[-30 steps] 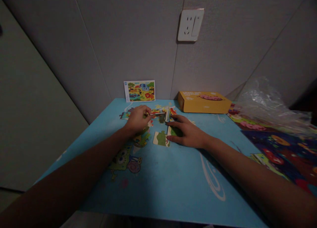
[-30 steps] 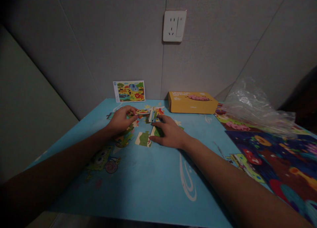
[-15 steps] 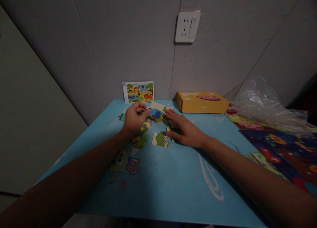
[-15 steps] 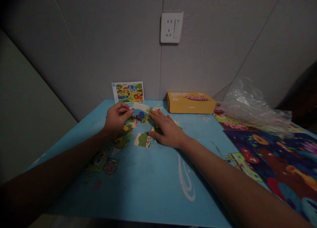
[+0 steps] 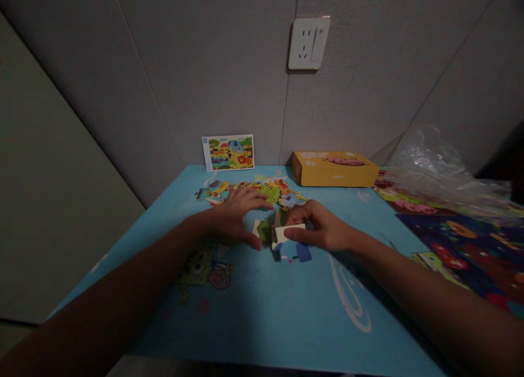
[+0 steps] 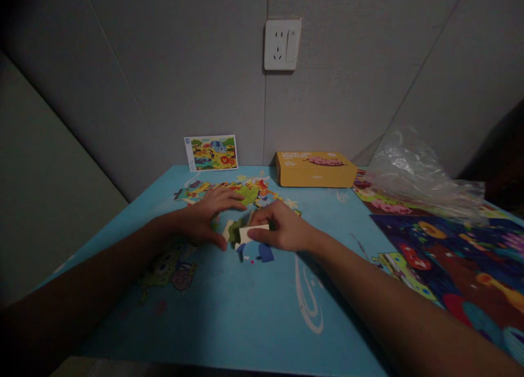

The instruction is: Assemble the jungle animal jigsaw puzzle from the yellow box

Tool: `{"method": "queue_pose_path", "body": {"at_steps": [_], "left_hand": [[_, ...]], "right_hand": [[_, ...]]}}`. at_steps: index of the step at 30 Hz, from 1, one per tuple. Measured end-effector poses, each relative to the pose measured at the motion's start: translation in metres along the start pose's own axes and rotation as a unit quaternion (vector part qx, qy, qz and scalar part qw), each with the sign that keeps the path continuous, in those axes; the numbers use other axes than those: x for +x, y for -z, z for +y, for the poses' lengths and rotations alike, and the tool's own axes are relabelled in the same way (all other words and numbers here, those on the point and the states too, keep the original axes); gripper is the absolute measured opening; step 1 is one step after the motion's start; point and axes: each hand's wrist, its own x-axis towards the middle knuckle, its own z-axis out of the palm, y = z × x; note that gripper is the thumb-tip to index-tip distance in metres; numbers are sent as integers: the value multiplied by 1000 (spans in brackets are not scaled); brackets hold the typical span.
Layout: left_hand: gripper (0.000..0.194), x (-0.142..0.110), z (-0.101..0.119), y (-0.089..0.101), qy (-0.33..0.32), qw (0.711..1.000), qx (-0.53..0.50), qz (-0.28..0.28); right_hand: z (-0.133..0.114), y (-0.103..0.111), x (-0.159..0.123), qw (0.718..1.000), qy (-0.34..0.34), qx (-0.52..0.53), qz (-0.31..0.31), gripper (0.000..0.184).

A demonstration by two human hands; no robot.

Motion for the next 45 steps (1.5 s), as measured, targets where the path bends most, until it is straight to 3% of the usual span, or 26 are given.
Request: {"method": "queue_pose_path", "body": {"at_steps": [1, 3, 7, 11, 14, 18, 21, 28, 37, 41, 43, 45], "left_hand": [[83, -1, -1, -1, 0, 999, 23, -32], [88, -2, -1, -5, 22, 997, 54, -56], [69, 1, -3, -14, 69, 994, 82, -15], [50, 5, -6, -18, 103, 989, 103, 18], [45, 6, -6, -19, 116, 984, 130, 18], [38, 10, -3, -22, 137, 980, 145, 22], [35, 15, 0, -24, 163, 977, 138, 28], [29, 29, -2, -29, 227, 968, 99, 43], [22, 34, -19, -30, 160, 978, 11, 132], [22, 33, -13, -29, 135, 983, 27, 119], [28, 32, -9, -30, 147, 981, 66, 109], [46, 30, -4, -32, 172, 975, 98, 103]], "right_hand": [[-3, -1, -1, 999, 14, -21, -19, 31], [-8, -5, 0, 995, 38, -78, -40, 25], [-14, -13, 4, 988, 73, -127, -55, 22], [-14, -17, 7, 982, 100, -156, -25, 20], [-9, -17, 8, 974, 64, -212, 37, 24], [2, -13, 11, 949, -48, -288, 116, 23], [8, -12, 12, 945, -73, -297, 115, 21], [12, -13, 14, 951, -55, -288, 93, 18], [17, -11, 14, 960, -42, -262, 93, 19], [17, -11, 14, 959, -42, -266, 91, 20], [17, -11, 14, 958, -41, -270, 92, 20], [17, -11, 14, 956, -39, -275, 92, 21]]}}
